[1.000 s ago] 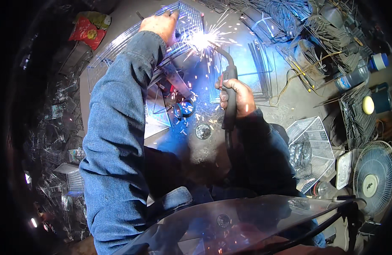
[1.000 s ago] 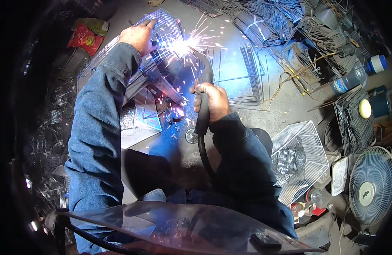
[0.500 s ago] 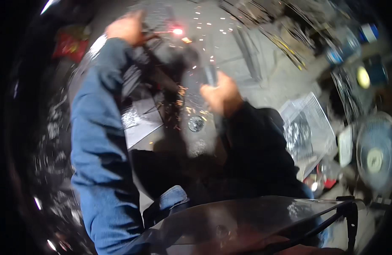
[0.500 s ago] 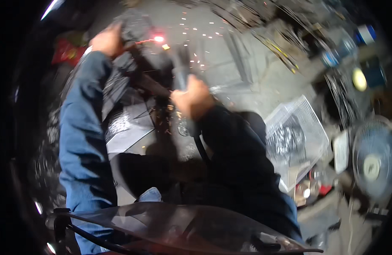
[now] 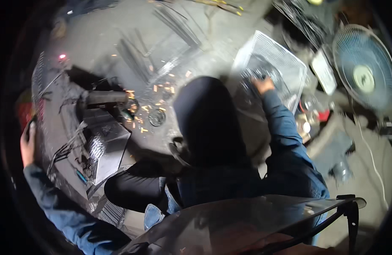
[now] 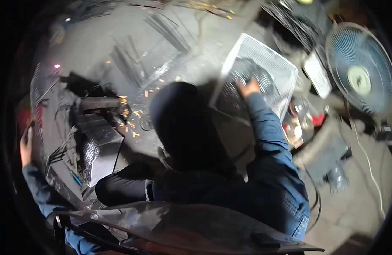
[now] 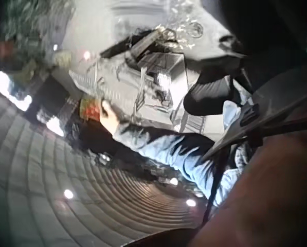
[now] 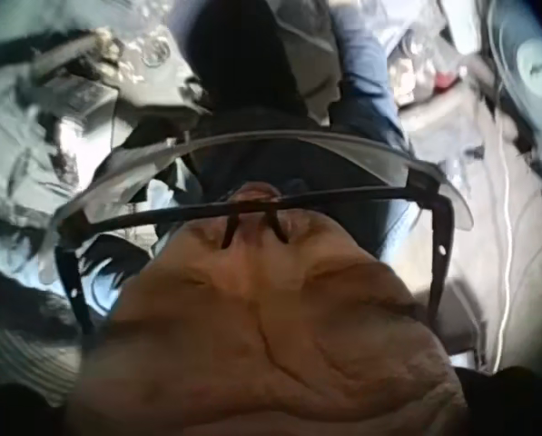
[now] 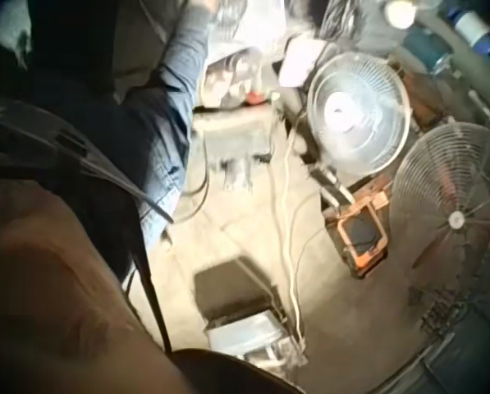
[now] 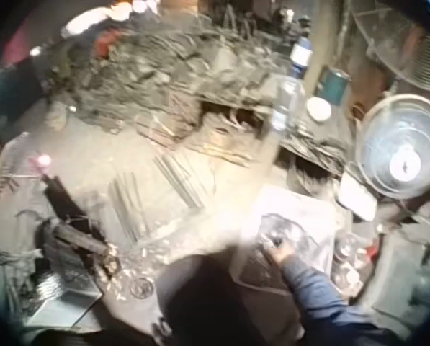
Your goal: The person is welding together metal wire components to construct cages.
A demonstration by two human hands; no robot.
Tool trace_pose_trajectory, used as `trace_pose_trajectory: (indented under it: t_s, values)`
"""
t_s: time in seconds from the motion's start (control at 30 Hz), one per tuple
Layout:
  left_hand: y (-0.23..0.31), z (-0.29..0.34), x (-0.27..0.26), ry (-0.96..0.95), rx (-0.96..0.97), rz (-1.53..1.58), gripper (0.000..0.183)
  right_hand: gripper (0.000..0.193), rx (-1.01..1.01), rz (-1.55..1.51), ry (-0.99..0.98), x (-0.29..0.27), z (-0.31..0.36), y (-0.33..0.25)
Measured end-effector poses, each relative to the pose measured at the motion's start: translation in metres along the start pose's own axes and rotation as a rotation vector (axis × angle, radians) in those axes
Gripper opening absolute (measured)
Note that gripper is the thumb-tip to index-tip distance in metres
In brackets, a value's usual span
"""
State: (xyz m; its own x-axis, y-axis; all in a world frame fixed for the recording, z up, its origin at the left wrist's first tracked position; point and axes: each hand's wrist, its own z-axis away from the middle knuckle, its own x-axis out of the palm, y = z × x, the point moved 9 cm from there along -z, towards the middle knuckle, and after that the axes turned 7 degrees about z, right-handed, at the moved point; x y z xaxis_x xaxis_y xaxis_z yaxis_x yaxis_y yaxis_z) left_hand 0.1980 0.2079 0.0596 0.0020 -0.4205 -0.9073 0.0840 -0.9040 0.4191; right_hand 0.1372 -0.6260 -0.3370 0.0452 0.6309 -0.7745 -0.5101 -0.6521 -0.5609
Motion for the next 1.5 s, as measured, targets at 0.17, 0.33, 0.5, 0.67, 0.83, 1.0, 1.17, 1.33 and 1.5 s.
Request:
trace_pose_trajectory:
  t_s: [0.17,0.33,0.5,0.67,0.83,1.0,1.17,1.33,1.5]
  values:
    - [0.086,0.026,0.034,0.139,-0.031,-0.113,0.048,0.072,0.143,0.790,-0.216,0.090,-0.038,0.120]
    - [0.131,0.026,0.045,0.203,-0.098,-0.251,0.058,0.041,-0.065,0.906,-0.319,0.076,-0.034,0.086]
    - [0.138,0.017,0.047,0.191,-0.127,-0.349,0.066,0.039,-0.096,0.768,-0.102,0.013,-0.011,0.066]
    - [0.174,0.042,0.032,0.342,0.036,-0.199,0.060,0.053,-0.121,0.612,-0.048,-0.031,-0.014,0.064]
    - [0.227,0.132,0.034,0.624,0.398,0.262,0.032,0.045,-0.103,0.379,0.313,-0.150,-0.007,-0.045]
    - [0.241,0.163,0.099,0.440,0.372,0.642,0.022,0.038,-0.684,-0.863,-0.173,-0.149,0.081,-0.284]
    - [0.238,0.162,0.119,0.444,0.321,0.531,0.043,0.032,-0.697,-1.081,-0.624,-0.049,0.187,-0.442]
    - [0.164,0.170,0.109,0.539,0.081,1.018,0.051,0.028,-0.731,-1.118,-0.926,0.021,0.243,-0.503]
    - [0.148,0.193,0.072,0.821,0.287,0.482,0.045,0.031,-0.859,-0.960,-0.879,0.052,0.271,-0.516]
